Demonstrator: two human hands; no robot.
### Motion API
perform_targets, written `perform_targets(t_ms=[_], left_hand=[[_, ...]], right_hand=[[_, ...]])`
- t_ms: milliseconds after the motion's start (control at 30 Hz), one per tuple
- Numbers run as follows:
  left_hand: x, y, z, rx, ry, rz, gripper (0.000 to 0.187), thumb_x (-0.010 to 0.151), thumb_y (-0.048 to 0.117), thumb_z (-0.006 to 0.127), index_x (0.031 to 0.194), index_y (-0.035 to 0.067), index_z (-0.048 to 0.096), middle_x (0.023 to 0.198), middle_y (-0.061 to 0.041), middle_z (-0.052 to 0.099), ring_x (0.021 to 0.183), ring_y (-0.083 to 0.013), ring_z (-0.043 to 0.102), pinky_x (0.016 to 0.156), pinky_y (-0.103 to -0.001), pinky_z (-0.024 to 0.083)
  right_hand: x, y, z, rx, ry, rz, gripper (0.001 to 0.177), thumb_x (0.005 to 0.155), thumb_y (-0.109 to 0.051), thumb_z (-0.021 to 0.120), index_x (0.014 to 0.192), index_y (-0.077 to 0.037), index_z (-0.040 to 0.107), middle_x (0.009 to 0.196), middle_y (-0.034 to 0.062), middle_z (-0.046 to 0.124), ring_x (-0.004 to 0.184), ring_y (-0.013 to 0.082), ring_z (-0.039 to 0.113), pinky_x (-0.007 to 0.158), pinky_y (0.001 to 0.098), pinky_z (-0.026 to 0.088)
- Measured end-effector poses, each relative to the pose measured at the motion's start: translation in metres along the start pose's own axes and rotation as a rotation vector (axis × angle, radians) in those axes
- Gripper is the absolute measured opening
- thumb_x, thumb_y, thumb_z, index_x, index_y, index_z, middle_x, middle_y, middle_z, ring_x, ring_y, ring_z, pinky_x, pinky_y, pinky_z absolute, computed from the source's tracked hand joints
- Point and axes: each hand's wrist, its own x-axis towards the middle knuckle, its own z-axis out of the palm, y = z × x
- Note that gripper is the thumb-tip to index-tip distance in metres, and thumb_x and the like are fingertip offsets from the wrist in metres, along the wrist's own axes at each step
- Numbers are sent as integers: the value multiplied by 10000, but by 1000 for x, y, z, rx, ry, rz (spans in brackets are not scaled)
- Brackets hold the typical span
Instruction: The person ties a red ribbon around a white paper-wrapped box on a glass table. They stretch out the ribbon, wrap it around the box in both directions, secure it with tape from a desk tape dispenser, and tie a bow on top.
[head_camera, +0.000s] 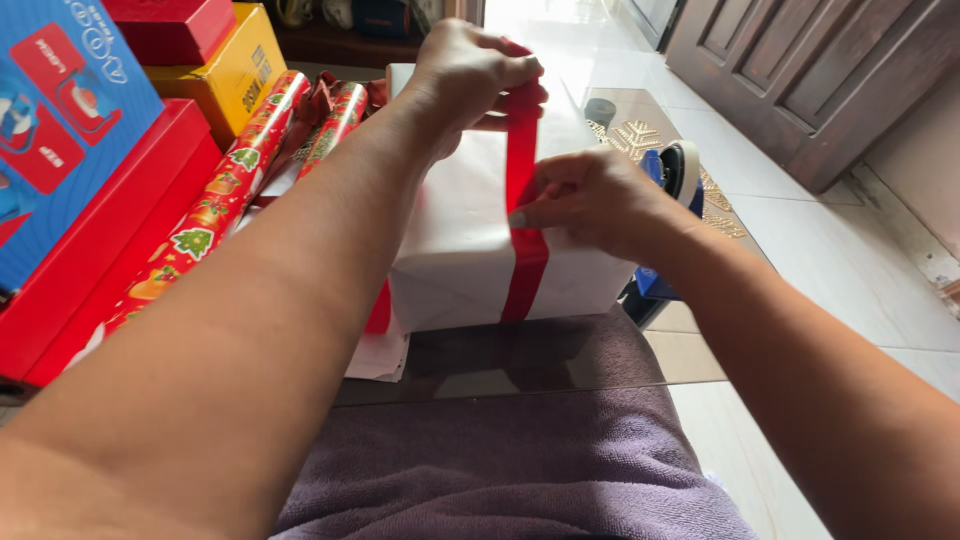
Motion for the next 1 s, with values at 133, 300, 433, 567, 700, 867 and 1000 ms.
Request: perform_targets(t_ms=[133,300,433,567,700,867,1000], left_hand=[[14,-16,1,-45,44,-158,181,904,54,662,1062,-26,698,902,-177,813,812,-242,832,720,-374,691],[36,-42,7,-87,93,-248,152,920,54,641,1045,-9,699,938,-179,804,835,-252,815,713,-364,673],[65,-60,-3,-177,166,-267,162,888,-71,616,1046,-47,643,953,-205,800,842,-267,819,715,-351,699],[108,-54,-20,-206,255,-177,118,942,-42,602,1059,-57,611,955,-220,785,808,-269,811,707,-369,716],[137,-37,-35,3,188,-93,187,956,119,609,1132,56,600,1009,-121,808,904,-219,803,834,-368,664],[115,-34,-48,592,120,-274,455,996,418,690,1272,57,668,1158,-133,717,1030,-240,704,939,-419,563],[53,-44,-51,701,272,-163,351,831,305,825,1074,58,770,1027,-134,770,926,-198,755,867,-344,573]], right_hand=[[2,-6,7,-117,36,-57,183,806,-249,844,914,-110,793,777,-21,760,702,54,691,649,248,562],[7,-12,7,-138,104,35,213,792,-286,854,888,-102,806,766,36,778,691,99,702,643,267,557],[13,-16,7,-111,71,87,244,755,-260,882,854,-55,792,769,57,788,690,98,727,635,265,586],[15,-17,6,4,61,153,249,730,-237,890,831,-38,779,765,62,786,661,108,710,588,293,578],[15,-18,6,-81,78,178,246,725,-259,899,834,-61,799,752,76,769,641,126,686,585,296,562],[16,-16,8,-133,121,129,282,704,-284,918,831,-61,802,758,66,785,660,119,708,627,284,573],[20,-17,8,-183,157,127,295,701,-297,913,857,-74,798,775,58,786,682,124,722,655,293,581]])
